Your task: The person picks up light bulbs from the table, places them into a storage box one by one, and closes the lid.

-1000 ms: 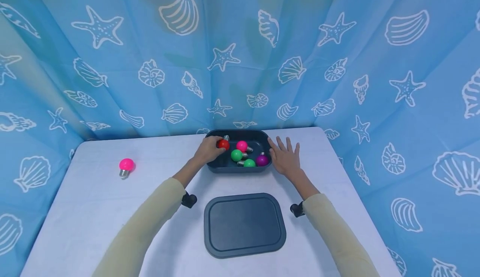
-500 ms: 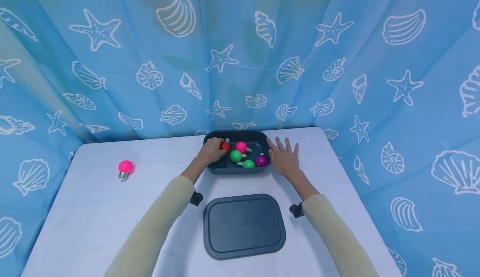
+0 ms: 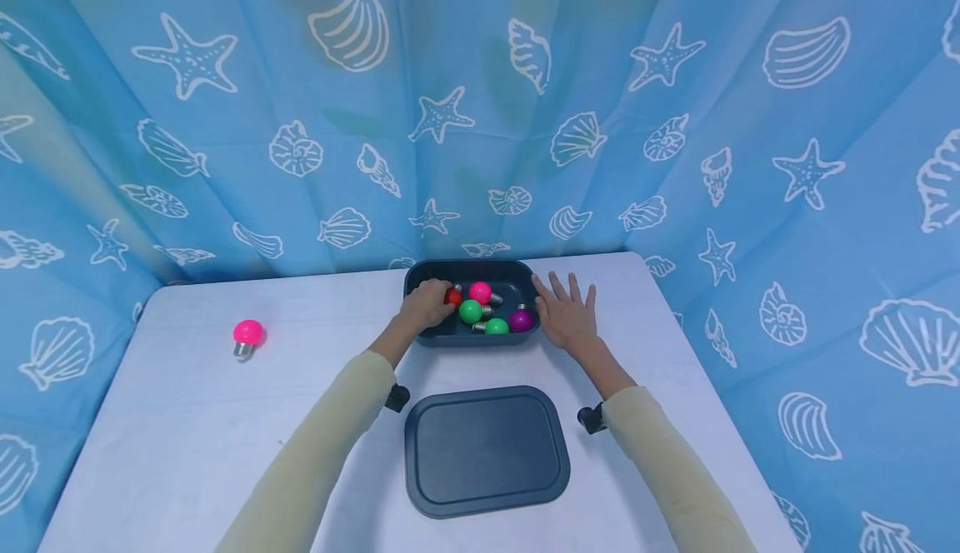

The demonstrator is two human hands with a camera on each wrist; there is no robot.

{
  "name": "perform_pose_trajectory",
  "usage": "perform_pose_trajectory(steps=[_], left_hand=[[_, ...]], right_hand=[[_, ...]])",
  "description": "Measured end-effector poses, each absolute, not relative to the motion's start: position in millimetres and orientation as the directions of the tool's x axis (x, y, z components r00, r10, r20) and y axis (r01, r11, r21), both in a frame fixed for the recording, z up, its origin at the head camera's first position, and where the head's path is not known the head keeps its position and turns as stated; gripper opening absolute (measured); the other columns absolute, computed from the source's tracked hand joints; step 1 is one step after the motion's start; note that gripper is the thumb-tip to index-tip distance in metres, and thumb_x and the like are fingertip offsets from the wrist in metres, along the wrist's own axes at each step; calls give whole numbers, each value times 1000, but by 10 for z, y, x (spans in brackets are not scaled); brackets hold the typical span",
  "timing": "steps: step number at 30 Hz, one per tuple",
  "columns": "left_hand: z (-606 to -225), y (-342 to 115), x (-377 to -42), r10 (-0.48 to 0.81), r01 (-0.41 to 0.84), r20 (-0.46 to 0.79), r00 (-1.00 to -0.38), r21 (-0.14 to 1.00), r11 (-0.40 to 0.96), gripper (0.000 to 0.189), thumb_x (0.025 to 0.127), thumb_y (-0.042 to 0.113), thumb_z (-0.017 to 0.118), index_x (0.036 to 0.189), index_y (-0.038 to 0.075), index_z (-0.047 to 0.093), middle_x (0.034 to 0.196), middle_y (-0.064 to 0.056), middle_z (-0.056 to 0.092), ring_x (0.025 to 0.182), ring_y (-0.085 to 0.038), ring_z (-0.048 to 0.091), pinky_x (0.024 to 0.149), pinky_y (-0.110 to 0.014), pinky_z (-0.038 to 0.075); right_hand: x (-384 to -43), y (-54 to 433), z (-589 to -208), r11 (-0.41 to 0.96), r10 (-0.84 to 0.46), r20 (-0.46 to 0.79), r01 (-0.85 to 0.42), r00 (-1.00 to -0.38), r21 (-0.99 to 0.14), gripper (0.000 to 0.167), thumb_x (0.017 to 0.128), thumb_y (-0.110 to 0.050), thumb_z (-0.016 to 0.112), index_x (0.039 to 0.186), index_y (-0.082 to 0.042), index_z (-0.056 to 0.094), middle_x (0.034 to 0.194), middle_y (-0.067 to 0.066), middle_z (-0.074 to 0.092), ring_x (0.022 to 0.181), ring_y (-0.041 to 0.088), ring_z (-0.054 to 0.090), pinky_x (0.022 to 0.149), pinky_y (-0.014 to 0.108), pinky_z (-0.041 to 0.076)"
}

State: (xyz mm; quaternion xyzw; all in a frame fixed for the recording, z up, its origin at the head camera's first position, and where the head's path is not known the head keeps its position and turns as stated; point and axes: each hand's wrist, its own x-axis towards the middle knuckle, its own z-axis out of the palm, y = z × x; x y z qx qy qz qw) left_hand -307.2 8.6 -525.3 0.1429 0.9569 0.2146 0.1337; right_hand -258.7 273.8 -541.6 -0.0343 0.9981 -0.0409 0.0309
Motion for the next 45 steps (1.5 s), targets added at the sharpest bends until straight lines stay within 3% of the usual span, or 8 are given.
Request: perform_pose_trajectory(steps=[4, 11, 18, 25, 29, 38, 45], left_hand=[[-5236, 81, -3068, 339, 226, -200, -919, 436, 871, 42, 98, 19, 64, 136, 1, 58, 121, -15, 62, 99, -27, 58, 88, -38, 54], [-5115, 20, -3037, 366, 260, -159, -917, 459, 850, 47, 99, 18, 62, 143, 2, 53, 134, -17, 58, 114, -27, 57, 97, -43, 51], [-4942, -178, -2969, 442, 371, 6, -897, 555, 744, 50, 98, 17, 63, 143, 0, 51, 140, -19, 55, 128, -31, 52, 104, -45, 45], [-4673, -560, -2904, 394, 370, 129, -910, 682, 631, 52, 97, 16, 65, 144, -2, 49, 138, -20, 57, 128, -34, 53, 108, -49, 40], [-4584, -865, -2859, 370, 369, 152, -917, 678, 636, 53, 97, 14, 66, 145, -1, 48, 141, -21, 54, 131, -36, 50, 107, -49, 42], [-4674, -1730, -2632, 276, 289, 125, -953, 651, 702, 57, 97, 12, 65, 147, -4, 42, 144, -27, 47, 134, -44, 43, 107, -59, 37], [-4893, -2301, -2334, 94, 74, 1, -996, 634, 770, 62, 98, 16, 63, 149, -5, 35, 147, -34, 37, 137, -52, 32, 104, -67, 33]], right_hand=[[-2598, 2733, -5431, 994, -67, -59, -62, -996, -87, 55, 109, -39, 25, 161, -24, 19, 164, 13, 17, 150, 42, 0, 114, 65, -7], [-2590, 2761, -5438, 996, -72, -54, -69, -996, -61, 55, 108, -38, 26, 161, -23, 19, 164, 13, 18, 149, 43, 5, 114, 67, -2], [-2590, 2773, -5434, 996, -71, -71, -67, -995, -58, 55, 109, -39, 24, 161, -24, 18, 164, 13, 17, 149, 43, 2, 114, 67, 0], [-2586, 2761, -5430, 995, -75, -70, -70, -995, -68, 55, 108, -38, 24, 161, -23, 19, 164, 14, 17, 149, 43, 3, 114, 66, -3], [-2590, 2754, -5429, 994, -74, -74, -68, -994, -83, 55, 108, -39, 24, 161, -24, 18, 165, 13, 16, 149, 43, 1, 114, 65, -8], [-2590, 2728, -5425, 994, -74, -61, -69, -995, -89, 56, 108, -38, 28, 161, -23, 19, 164, 13, 17, 149, 44, 6, 113, 66, -7], [-2584, 2721, -5400, 994, -82, -62, -77, -995, -83, 55, 109, -37, 27, 161, -22, 20, 164, 14, 17, 149, 44, 4, 114, 67, -5]])
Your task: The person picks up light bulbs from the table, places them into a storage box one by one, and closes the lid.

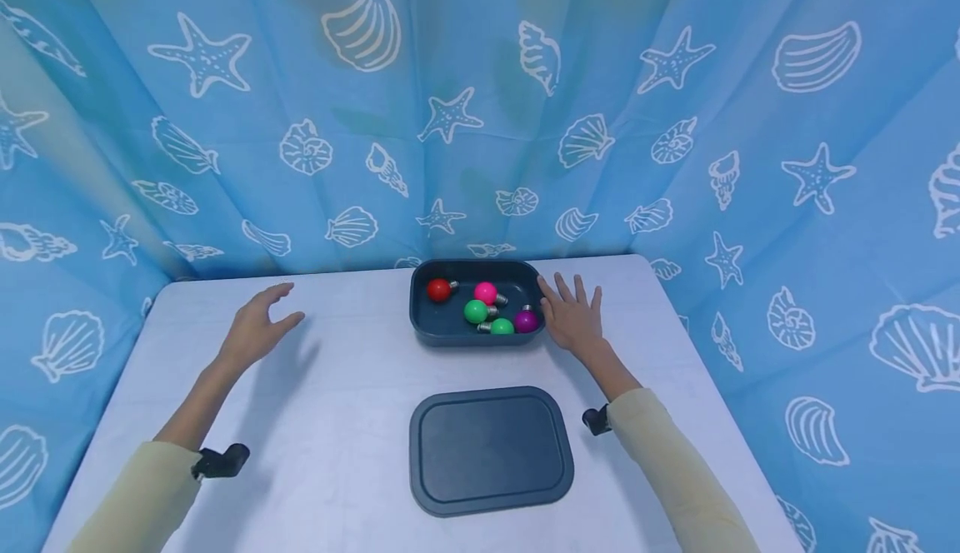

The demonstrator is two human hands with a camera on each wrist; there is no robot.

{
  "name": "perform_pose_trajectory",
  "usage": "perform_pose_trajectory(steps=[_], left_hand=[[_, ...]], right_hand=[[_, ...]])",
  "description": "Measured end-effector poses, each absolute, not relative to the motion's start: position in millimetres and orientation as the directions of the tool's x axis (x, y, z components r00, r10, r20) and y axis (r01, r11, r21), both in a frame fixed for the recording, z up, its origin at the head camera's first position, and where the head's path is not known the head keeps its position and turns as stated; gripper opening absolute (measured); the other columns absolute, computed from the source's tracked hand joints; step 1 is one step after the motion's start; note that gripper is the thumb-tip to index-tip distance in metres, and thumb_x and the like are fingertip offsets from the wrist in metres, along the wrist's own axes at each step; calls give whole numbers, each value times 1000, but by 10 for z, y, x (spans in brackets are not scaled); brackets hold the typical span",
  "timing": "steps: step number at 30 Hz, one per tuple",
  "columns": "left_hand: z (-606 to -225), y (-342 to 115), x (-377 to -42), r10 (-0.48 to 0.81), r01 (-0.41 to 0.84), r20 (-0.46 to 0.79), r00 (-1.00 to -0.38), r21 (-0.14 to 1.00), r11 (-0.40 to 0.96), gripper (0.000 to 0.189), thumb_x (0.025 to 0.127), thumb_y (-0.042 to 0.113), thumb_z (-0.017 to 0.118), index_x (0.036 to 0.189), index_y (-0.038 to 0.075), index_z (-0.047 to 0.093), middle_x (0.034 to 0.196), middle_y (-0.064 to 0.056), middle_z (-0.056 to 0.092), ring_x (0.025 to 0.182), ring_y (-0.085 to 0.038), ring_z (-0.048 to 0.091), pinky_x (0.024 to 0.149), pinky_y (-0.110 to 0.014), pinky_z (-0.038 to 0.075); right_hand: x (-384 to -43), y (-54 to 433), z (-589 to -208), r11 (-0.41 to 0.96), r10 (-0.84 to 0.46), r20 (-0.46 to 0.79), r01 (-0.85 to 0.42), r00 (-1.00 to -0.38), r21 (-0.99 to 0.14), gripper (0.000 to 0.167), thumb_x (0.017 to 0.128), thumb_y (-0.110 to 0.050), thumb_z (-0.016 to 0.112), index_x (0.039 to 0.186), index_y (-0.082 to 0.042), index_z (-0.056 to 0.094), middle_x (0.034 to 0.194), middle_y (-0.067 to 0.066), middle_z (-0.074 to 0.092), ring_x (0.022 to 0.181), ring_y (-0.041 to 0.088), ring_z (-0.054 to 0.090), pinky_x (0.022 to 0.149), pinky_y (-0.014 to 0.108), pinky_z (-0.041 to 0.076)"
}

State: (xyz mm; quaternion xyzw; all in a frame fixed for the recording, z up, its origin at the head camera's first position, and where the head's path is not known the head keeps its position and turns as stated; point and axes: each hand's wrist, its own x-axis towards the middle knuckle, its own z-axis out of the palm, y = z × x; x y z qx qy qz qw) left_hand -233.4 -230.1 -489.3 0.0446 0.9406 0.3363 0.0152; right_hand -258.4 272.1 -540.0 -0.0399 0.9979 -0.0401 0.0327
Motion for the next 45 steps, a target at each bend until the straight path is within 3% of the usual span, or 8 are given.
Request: perform_pose_trajectory(steps=[7, 15, 31, 39, 45], left_hand=[[-5168, -2693, -2149, -91, -133, -98, -991, 686, 715, 77, 97, 19, 65, 154, -7, 19, 149, -40, 25, 134, -59, 28, 96, -69, 41], [-5360, -2848, -2108, -202, -307, -232, -952, 705, 639, 83, 99, 26, 61, 156, -5, 8, 152, -39, 21, 138, -56, 24, 100, -65, 39], [-5490, -2835, -2347, -201, -328, -260, -944, 708, 626, 85, 97, 16, 64, 154, -8, 6, 150, -40, 23, 138, -56, 25, 103, -62, 38], [-5517, -2826, -2399, -203, -332, -264, -943, 690, 644, 78, 97, 14, 63, 153, -8, 13, 150, -39, 24, 138, -56, 25, 103, -63, 38], [-5432, -2739, -2389, -154, -250, -199, -968, 711, 657, 76, 96, 18, 66, 151, -9, 21, 148, -38, 30, 135, -56, 30, 101, -63, 41]], right_hand=[[-2580, 2736, -5412, 993, -70, -54, -64, -996, -97, 55, 109, -37, 30, 161, -22, 22, 163, 14, 19, 149, 44, 6, 114, 67, -4], [-2573, 2750, -5439, 993, -69, -62, -63, -996, -99, 55, 109, -38, 27, 161, -22, 21, 164, 14, 18, 149, 44, 6, 114, 67, -3], [-2590, 2742, -5439, 994, -69, -58, -64, -996, -89, 55, 108, -39, 25, 161, -23, 20, 164, 13, 18, 149, 44, 6, 114, 66, -4], [-2589, 2726, -5424, 994, -70, -84, -63, -994, -87, 56, 109, -39, 24, 161, -23, 17, 165, 13, 15, 149, 43, 2, 113, 65, -9], [-2596, 2723, -5412, 995, -80, -70, -75, -994, -71, 55, 109, -38, 25, 161, -22, 18, 164, 14, 17, 149, 44, 6, 114, 66, -5]])
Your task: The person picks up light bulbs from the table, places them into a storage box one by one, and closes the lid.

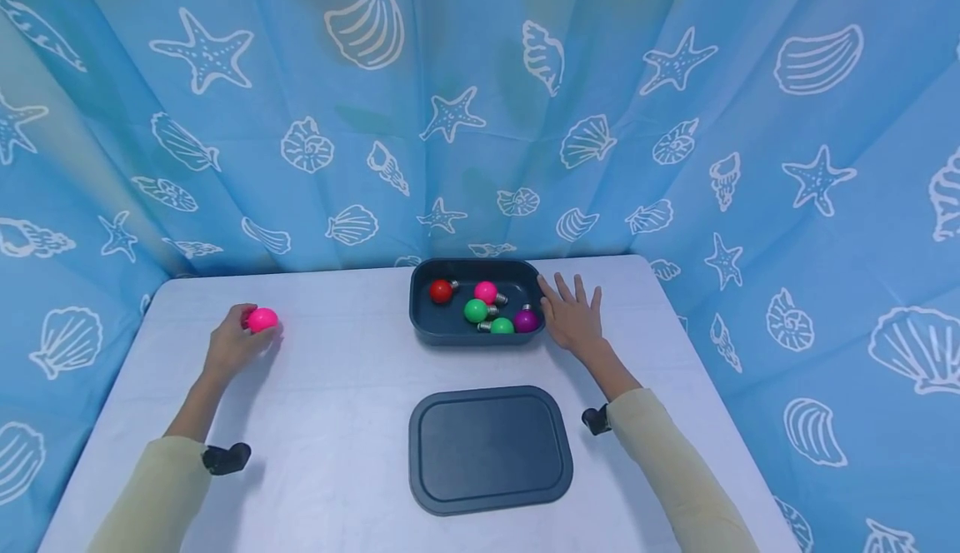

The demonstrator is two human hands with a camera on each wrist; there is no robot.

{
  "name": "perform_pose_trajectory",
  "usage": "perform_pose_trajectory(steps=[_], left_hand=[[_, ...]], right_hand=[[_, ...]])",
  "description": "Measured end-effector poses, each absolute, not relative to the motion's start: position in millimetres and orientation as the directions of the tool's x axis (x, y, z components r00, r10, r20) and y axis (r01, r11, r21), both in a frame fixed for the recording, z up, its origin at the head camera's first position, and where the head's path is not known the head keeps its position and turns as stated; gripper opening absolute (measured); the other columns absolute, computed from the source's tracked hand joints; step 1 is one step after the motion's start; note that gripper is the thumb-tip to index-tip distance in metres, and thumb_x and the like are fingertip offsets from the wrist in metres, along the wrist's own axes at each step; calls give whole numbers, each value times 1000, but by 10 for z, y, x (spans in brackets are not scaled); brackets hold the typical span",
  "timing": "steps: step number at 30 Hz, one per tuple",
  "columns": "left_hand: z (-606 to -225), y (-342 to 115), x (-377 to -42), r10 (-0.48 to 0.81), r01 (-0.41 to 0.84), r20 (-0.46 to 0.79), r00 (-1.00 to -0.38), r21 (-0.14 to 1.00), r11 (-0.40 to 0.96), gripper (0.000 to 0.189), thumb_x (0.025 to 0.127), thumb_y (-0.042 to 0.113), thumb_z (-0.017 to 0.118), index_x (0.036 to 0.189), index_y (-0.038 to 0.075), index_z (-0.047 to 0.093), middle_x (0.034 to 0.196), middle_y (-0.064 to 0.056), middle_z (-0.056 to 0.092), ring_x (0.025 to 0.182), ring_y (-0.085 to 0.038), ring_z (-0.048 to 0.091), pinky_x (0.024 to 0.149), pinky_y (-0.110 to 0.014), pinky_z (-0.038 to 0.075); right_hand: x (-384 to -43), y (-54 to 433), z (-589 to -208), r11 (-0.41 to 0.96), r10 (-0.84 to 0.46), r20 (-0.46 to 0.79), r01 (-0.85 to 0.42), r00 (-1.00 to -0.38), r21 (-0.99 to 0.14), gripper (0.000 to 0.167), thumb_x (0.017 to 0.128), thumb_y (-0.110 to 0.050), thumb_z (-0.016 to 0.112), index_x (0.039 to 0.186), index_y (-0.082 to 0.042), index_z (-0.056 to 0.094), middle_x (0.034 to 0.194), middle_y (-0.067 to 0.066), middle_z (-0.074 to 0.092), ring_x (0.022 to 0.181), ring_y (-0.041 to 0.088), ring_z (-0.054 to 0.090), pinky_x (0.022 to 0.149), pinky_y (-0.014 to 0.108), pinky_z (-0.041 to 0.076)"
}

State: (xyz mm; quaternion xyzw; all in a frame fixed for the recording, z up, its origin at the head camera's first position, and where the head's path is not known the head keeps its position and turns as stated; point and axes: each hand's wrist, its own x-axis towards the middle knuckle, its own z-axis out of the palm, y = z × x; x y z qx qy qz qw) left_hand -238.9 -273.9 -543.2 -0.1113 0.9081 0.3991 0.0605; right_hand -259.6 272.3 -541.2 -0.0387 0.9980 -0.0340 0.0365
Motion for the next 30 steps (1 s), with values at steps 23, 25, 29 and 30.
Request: perform_pose_trajectory(steps=[23, 25, 29, 30], left_hand=[[-4710, -1572, -2549, 246, 242, 114, -963, 770, 590, 61, 89, 6, 75, 140, -5, 43, 137, -27, 50, 122, -46, 53, 95, -53, 51], [-4689, -1447, -2560, 269, 247, 103, -958, 777, 579, 61, 89, 6, 75, 140, -4, 44, 137, -26, 50, 122, -44, 53, 95, -52, 51], [-4679, -1212, -2607, 313, 251, 78, -947, 786, 565, 58, 90, 7, 74, 140, -3, 45, 136, -24, 52, 120, -41, 55, 95, -50, 52], [-4683, -1159, -2621, 322, 253, 74, -944, 789, 559, 58, 91, 7, 74, 140, -3, 46, 136, -24, 53, 120, -40, 55, 95, -49, 52]], right_hand=[[-2598, 2718, -5386, 995, -78, -69, -73, -995, -72, 55, 109, -38, 25, 161, -22, 19, 164, 13, 17, 149, 44, 5, 114, 66, -6], [-2597, 2717, -5389, 995, -79, -64, -74, -995, -72, 55, 109, -38, 27, 161, -22, 20, 164, 14, 18, 149, 44, 6, 114, 67, -5], [-2589, 2719, -5391, 995, -77, -57, -73, -995, -73, 55, 109, -37, 29, 161, -22, 21, 163, 15, 19, 149, 44, 8, 114, 67, -2], [-2589, 2719, -5392, 995, -77, -59, -72, -995, -74, 55, 109, -37, 29, 161, -22, 21, 164, 14, 19, 149, 44, 7, 114, 67, -3]])
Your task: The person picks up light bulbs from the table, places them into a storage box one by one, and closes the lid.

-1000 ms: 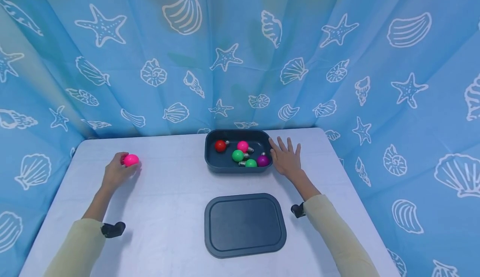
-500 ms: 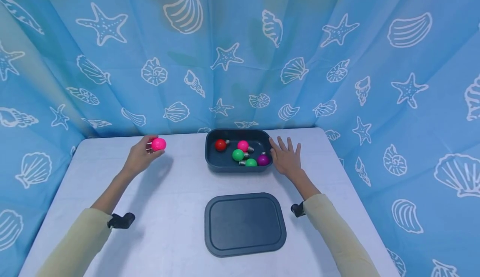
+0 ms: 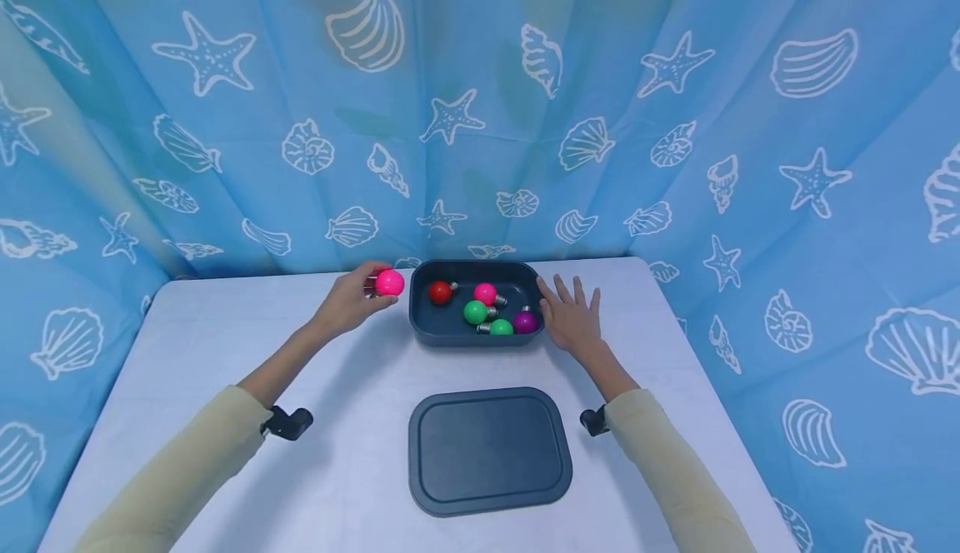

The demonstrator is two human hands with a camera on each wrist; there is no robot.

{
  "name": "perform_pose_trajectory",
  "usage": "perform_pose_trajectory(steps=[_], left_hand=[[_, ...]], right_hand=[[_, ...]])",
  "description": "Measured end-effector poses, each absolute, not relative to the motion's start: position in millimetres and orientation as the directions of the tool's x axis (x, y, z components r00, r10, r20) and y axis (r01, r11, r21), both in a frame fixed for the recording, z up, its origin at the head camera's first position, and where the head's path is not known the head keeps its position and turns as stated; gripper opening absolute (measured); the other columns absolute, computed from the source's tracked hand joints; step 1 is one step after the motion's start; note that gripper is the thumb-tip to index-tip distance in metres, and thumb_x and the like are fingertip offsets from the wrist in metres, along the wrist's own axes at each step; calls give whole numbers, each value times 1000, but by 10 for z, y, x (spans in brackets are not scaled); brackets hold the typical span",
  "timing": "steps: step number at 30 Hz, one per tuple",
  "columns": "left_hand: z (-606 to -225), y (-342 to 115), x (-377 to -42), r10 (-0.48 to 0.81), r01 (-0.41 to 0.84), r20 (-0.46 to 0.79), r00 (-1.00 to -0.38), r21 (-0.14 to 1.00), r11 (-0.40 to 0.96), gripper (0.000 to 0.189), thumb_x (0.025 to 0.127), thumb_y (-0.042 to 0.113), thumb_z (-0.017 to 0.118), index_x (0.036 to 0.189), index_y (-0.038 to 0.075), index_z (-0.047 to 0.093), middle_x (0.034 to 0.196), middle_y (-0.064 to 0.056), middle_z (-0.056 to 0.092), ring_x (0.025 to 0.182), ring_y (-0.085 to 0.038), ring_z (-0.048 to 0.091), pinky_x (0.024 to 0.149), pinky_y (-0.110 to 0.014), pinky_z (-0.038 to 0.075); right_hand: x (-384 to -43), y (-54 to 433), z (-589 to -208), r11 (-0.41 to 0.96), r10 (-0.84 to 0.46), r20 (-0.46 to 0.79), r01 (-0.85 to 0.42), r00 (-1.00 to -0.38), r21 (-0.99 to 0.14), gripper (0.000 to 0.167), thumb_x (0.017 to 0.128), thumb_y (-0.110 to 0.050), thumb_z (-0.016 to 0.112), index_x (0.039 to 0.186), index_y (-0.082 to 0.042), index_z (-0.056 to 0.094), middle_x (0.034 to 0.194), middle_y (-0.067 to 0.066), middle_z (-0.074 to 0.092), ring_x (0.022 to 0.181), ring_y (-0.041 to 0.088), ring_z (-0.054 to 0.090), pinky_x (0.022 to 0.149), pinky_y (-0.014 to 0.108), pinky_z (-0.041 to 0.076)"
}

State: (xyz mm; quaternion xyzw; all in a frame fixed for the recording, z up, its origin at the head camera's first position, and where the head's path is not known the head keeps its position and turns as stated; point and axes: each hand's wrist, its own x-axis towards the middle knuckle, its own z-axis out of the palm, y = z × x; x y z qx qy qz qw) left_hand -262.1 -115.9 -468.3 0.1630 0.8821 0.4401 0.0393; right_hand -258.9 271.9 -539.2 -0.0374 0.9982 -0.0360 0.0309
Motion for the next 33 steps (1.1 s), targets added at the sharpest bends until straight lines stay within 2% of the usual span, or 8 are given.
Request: perform_pose_trajectory(steps=[8, 15, 20, 26, 30, 33], left_hand=[[-4822, -779, -2762, 353, 210, 15, -936, 826, 524, 56, 91, 8, 73, 141, 0, 48, 135, -21, 54, 120, -38, 56, 93, -46, 54], [-4984, -495, -2830, 396, 252, 15, -918, 793, 555, 55, 91, 12, 74, 139, -2, 52, 130, -21, 59, 115, -35, 58, 94, -42, 53], [-5062, -350, -2857, 407, 283, 20, -913, 751, 597, 56, 92, 14, 74, 141, -1, 52, 133, -20, 59, 116, -33, 58, 96, -41, 52], [-5126, -257, -2864, 414, 288, 3, -910, 723, 628, 56, 91, 11, 74, 139, -2, 49, 133, -21, 59, 118, -33, 59, 98, -40, 51], [-5149, -230, -2870, 432, 295, -23, -902, 698, 652, 51, 91, 12, 75, 135, -3, 53, 128, -20, 62, 114, -30, 61, 97, -39, 52], [-5154, -225, -2878, 449, 310, -37, -893, 673, 672, 53, 91, 12, 74, 138, -2, 54, 131, -20, 59, 117, -30, 59, 98, -40, 51]], right_hand=[[-2590, 2715, -5422, 994, -79, -62, -74, -995, -79, 56, 109, -38, 29, 161, -22, 19, 164, 14, 18, 149, 44, 5, 113, 67, -5], [-2597, 2719, -5432, 996, -78, -55, -74, -995, -57, 55, 109, -38, 27, 161, -23, 19, 164, 13, 19, 149, 44, 7, 114, 67, -1], [-2592, 2716, -5424, 995, -73, -64, -69, -995, -66, 55, 109, -38, 25, 161, -23, 19, 164, 13, 17, 149, 43, 6, 114, 66, -4], [-2580, 2718, -5423, 993, -76, -64, -70, -995, -95, 55, 109, -38, 26, 161, -22, 19, 164, 14, 17, 149, 43, 3, 113, 66, -7], [-2577, 2725, -5425, 993, -75, -48, -70, -996, -100, 55, 108, -37, 26, 161, -22, 22, 164, 14, 20, 149, 43, 6, 114, 67, -5], [-2579, 2728, -5426, 992, -74, -44, -69, -996, -106, 54, 108, -37, 26, 161, -22, 22, 164, 14, 20, 149, 43, 6, 114, 67, -4]])
